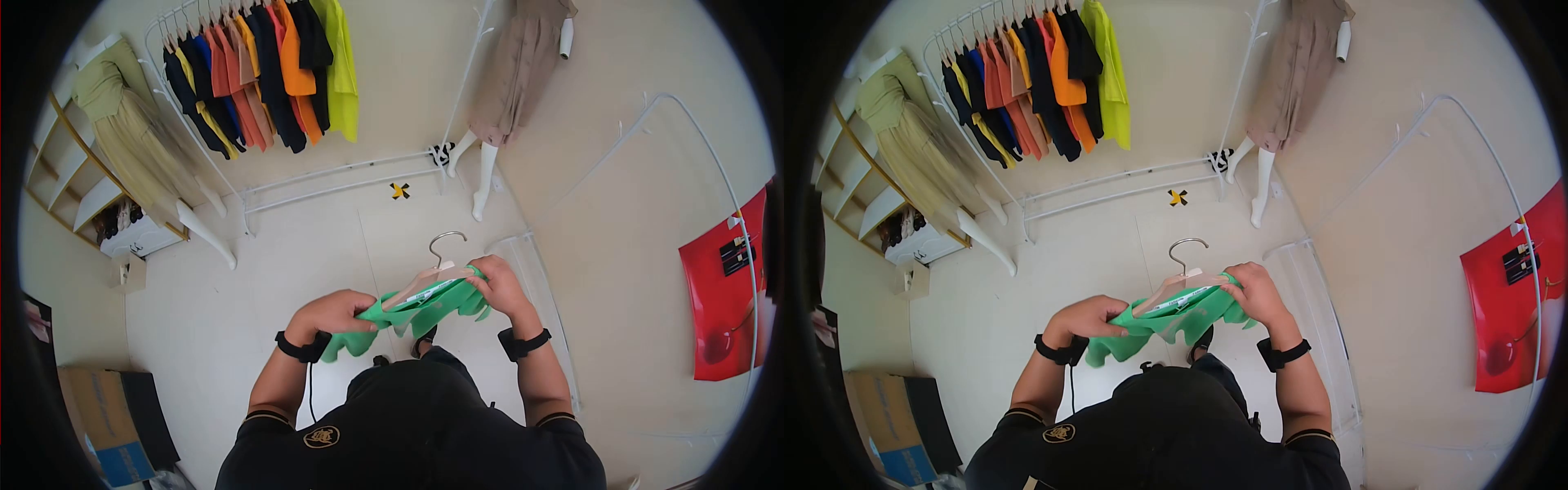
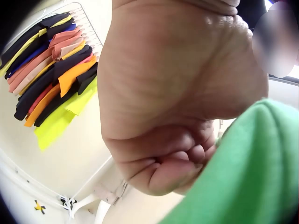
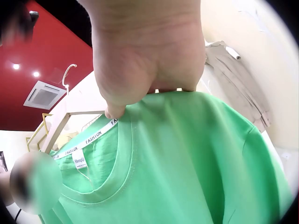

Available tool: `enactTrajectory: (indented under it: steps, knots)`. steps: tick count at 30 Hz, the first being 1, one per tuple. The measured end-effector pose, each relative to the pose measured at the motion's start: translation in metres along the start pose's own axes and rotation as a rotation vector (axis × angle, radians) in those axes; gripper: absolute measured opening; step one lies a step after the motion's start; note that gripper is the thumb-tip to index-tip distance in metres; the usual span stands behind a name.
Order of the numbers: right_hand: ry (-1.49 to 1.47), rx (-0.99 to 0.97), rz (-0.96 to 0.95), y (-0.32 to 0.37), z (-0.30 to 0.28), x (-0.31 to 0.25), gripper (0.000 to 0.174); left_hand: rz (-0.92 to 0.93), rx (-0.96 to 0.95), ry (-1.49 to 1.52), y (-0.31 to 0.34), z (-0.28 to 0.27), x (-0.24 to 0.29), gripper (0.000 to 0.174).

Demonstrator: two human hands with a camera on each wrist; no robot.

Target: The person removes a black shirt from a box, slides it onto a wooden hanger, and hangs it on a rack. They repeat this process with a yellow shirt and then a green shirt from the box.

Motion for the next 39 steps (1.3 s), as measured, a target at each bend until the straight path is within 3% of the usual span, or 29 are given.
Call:
enactTrajectory:
  steps: [4,10,15,19,21,23,24,31,35,36,39]
  knots:
    - [-0.019,0.036,-0.047,-0.029,0.015,0.035,0.026,0.014,0.105,0.021,-0.020,0.003,0.006,0.024]
    - [-0.043,0.136,-0.119,-0.087,0.022,0.092,0.035,-0.138,0.250,0.060,-0.072,-0.020,0.019,0.030]
    - [-0.170,0.195,0.048,-0.142,0.017,0.153,0.052,-0.193,0.369,0.030,-0.118,-0.050,0.036,0.021]
    - [-0.265,0.217,0.104,-0.190,0.010,0.188,0.053,-0.154,0.454,0.174,-0.143,-0.076,0.053,0.020]
    - [-0.537,0.141,0.142,-0.217,0.009,0.202,0.053,-0.150,0.497,0.189,-0.157,-0.090,0.053,0.020]
    - [-0.401,0.154,0.058,-0.247,0.006,0.210,0.052,-0.128,0.490,0.237,-0.169,-0.105,0.045,0.021]
    - [-0.269,0.175,-0.008,-0.260,0.006,0.213,0.051,-0.140,0.484,0.233,-0.173,-0.115,0.045,0.021]
    - [-0.066,0.206,-0.070,-0.372,0.031,0.245,0.043,-0.057,0.510,0.281,-0.213,-0.210,0.006,0.020]
    - [-0.010,0.195,0.028,-0.459,0.028,0.254,0.040,-0.019,0.393,0.221,-0.228,-0.282,0.004,0.028]
    - [-0.023,0.193,0.055,-0.476,0.032,0.257,0.040,0.105,0.444,0.257,-0.231,-0.297,0.011,0.031]
    - [-0.111,0.205,-0.005,-0.538,0.029,0.251,0.041,0.241,0.473,0.329,-0.243,-0.341,0.016,0.031]
Point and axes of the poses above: each hand's wrist, its own y-axis away from the middle knuckle, its own z-axis out of the palm, x = y × z, the point moved 3 cm from there along -y, towards the middle knuckle
